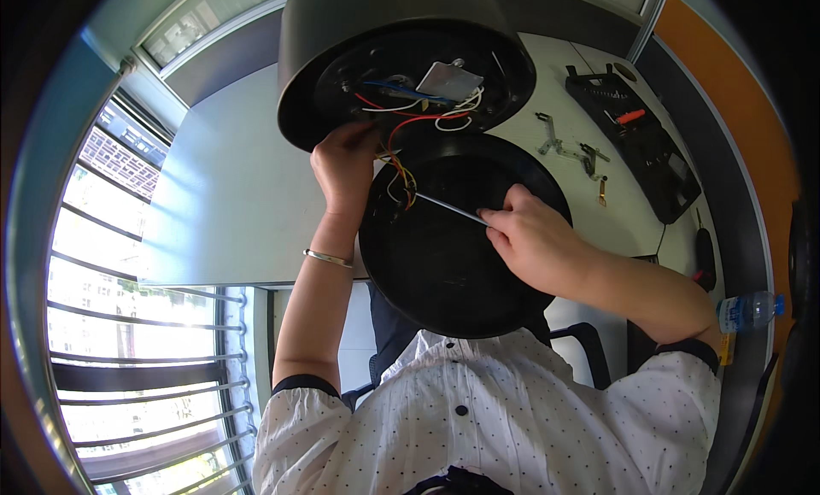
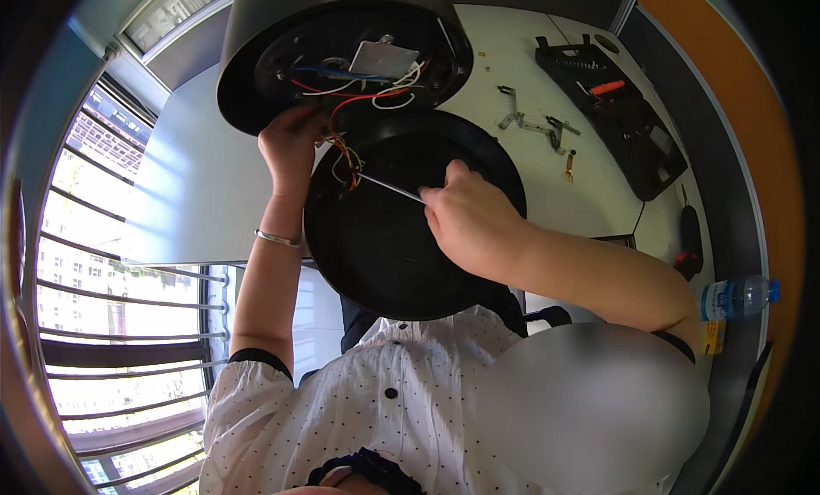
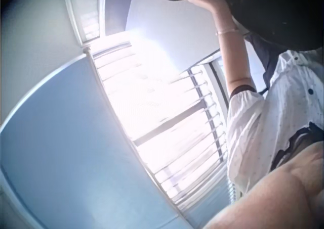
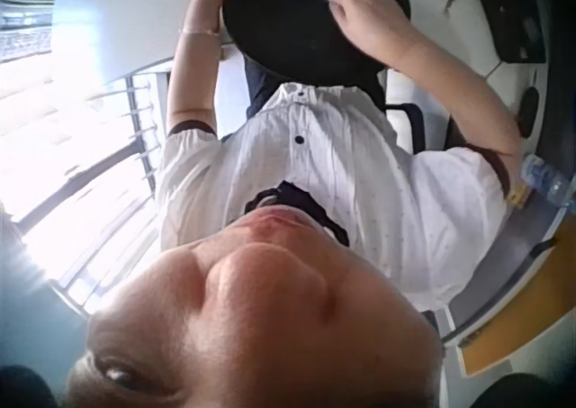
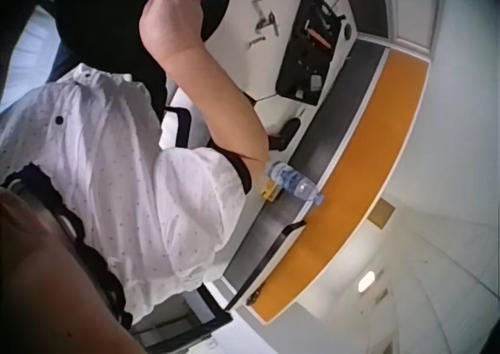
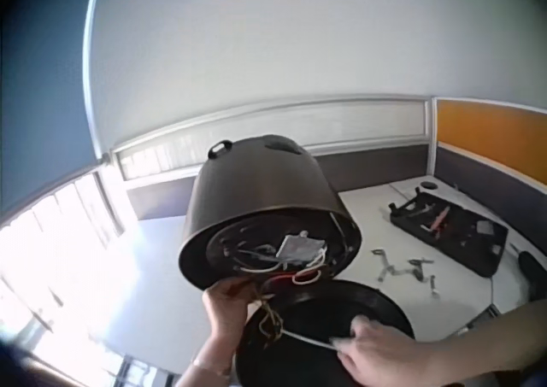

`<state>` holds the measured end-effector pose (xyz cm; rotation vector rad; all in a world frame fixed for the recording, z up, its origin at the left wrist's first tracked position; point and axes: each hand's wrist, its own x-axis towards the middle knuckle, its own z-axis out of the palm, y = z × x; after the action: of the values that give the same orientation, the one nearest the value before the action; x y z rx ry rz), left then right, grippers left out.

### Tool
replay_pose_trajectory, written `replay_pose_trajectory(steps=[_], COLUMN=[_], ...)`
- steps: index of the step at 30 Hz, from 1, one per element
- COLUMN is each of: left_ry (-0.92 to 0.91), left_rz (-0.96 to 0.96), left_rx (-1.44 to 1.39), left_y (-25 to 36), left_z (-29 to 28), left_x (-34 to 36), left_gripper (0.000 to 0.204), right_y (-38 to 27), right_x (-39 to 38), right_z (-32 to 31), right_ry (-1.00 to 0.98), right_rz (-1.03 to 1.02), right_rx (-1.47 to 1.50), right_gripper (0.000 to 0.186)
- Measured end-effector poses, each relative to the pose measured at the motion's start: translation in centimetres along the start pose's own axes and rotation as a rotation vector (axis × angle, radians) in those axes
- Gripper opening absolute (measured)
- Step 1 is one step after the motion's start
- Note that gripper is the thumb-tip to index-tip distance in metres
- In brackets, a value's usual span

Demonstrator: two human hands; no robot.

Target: The person works on the internal wiring of a black cylindrical device, using a screwdriver to tighten connections and manipulate wires. The person repeatedly adjusts and secures the wires inside the device's housing.

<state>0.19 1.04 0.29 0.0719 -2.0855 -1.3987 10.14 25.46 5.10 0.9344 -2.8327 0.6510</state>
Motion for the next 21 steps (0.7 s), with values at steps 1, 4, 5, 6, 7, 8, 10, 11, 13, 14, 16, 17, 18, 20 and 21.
replay_pose_trajectory(steps=[1,4,5,6,7,8,10,11,13,14,16,17,18,20,21], left_ry=[0.001,-0.015,-0.014,-0.015,-0.016,-0.020,-0.015,-0.011,0.002,0.000,-0.005,0.000,0.001,0.002,0.018], left_rz=[0.008,-0.008,0.004,0.014,0.024,0.036,0.054,0.068,0.092,0.075,0.043,0.076,0.069,0.055,0.080], left_rx=[-0.023,-0.038,-0.051,-0.062,-0.074,-0.080,-0.082,-0.067,-0.035,-0.054,-0.093,-0.069,-0.061,-0.046,-0.051], left_y=[0.2,0.3,0.4,0.5,0.5,0.5,0.1,0.1,0.5,0.5,0.6,0.4,0.3,0.3,-0.1], left_z=[0.1,0.0,0.1,0.1,0.2,0.3,0.0,0.0,-0.1,-0.1,0.1,0.0,0.1,0.3,0.5], left_x=[0.0,-0.1,-0.1,-0.2,-0.2,-0.2,-0.2,-0.2,-0.2,-0.3,-0.3,-0.2,-0.2,-0.1,0.0], left_gripper=[0.016,0.016,0.016,0.016,0.016,0.015,0.015,0.014,0.013,0.013,0.012,0.012,0.012,0.012,0.012], right_y=[0.3,0.5,0.5,0.5,0.6,0.6,0.5,0.3,-0.3,-0.7,-1.1,-1.1,-1.1,-0.6,-0.3], right_x=[-0.1,0.4,0.7,0.9,1.0,1.1,1.1,0.6,-0.5,-1.1,-2.1,-2.4,-2.8,-3.6,-3.8], right_z=[0.5,0.5,0.4,0.3,0.2,-0.1,-0.3,-0.5,-1.1,-1.6,-1.8,-1.7,-1.7,-1.3,-1.6], right_ry=[0.010,-0.015,-0.041,-0.069,-0.103,-0.137,-0.132,-0.088,-0.081,-0.117,-0.169,-0.187,-0.204,-0.123,-0.095], right_rz=[0.003,0.027,0.060,0.096,0.100,0.105,0.041,-0.020,-0.096,-0.111,-0.132,-0.138,-0.138,-0.073,-0.065], right_rx=[-0.013,-0.045,-0.052,-0.058,-0.088,-0.117,-0.182,-0.219,-0.325,-0.394,-0.507,-0.548,-0.596,-0.507,-0.441], right_gripper=[0.015,0.018,0.022,0.027,0.029,0.031,0.032,0.030,0.034,0.041,0.053,0.057,0.062,0.058,0.057])
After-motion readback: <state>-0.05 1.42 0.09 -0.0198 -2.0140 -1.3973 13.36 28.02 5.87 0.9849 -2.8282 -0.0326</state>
